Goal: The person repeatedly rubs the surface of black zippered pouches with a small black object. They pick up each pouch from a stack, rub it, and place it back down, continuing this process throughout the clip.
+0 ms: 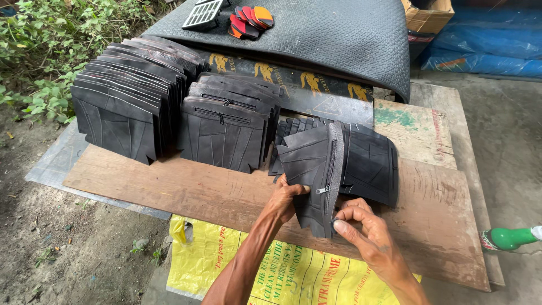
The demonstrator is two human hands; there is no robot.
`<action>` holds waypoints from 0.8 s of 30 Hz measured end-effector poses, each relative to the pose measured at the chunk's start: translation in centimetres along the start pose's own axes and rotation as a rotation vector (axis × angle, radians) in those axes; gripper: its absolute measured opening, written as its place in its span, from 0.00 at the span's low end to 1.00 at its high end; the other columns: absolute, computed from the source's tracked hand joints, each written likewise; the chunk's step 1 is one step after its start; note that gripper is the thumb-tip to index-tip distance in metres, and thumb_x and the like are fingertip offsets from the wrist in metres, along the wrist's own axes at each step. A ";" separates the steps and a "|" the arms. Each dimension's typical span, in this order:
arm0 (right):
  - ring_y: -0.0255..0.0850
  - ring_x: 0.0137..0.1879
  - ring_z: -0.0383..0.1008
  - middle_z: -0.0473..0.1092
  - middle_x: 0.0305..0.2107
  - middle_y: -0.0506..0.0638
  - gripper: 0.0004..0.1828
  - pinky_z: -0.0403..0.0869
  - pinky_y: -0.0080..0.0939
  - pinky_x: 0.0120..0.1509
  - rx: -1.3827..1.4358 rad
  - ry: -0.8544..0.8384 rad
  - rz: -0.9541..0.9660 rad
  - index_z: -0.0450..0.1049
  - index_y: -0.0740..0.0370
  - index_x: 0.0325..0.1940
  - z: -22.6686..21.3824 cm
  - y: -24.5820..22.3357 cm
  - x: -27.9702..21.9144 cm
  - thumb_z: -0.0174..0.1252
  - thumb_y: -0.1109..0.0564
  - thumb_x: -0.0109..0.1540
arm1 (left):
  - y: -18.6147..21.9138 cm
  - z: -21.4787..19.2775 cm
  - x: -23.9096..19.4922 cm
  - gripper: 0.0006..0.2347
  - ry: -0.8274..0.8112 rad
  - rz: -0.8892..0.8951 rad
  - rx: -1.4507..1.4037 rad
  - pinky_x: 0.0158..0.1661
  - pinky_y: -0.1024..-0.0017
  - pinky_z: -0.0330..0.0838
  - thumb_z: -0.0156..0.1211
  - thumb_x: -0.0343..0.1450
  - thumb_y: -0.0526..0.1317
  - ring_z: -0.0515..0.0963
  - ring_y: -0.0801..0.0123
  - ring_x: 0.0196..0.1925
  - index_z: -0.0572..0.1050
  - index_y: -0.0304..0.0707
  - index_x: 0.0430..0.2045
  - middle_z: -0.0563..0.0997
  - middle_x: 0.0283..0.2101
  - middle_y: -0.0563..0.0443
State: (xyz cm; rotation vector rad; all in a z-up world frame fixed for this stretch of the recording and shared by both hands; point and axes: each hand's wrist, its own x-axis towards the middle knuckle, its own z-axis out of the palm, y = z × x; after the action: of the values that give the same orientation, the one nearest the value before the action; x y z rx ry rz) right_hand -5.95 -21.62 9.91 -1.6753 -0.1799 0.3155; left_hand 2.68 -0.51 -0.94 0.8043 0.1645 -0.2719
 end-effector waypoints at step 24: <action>0.33 0.42 0.62 0.64 0.41 0.46 0.11 0.64 0.35 0.48 0.111 0.165 -0.090 0.76 0.69 0.38 0.8 1.4 1.0 0.60 0.55 0.63 | -1.1 0.0 -0.8 0.15 -0.001 -0.043 -0.048 0.43 0.64 0.83 0.58 0.60 0.22 0.83 0.65 0.34 0.71 0.34 0.38 0.82 0.34 0.47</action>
State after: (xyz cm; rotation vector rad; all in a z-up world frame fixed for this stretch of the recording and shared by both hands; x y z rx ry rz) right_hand -5.29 -20.74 8.37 -1.5701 -0.1121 0.1161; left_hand 1.59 -1.12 -1.46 0.7534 0.1871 -0.3079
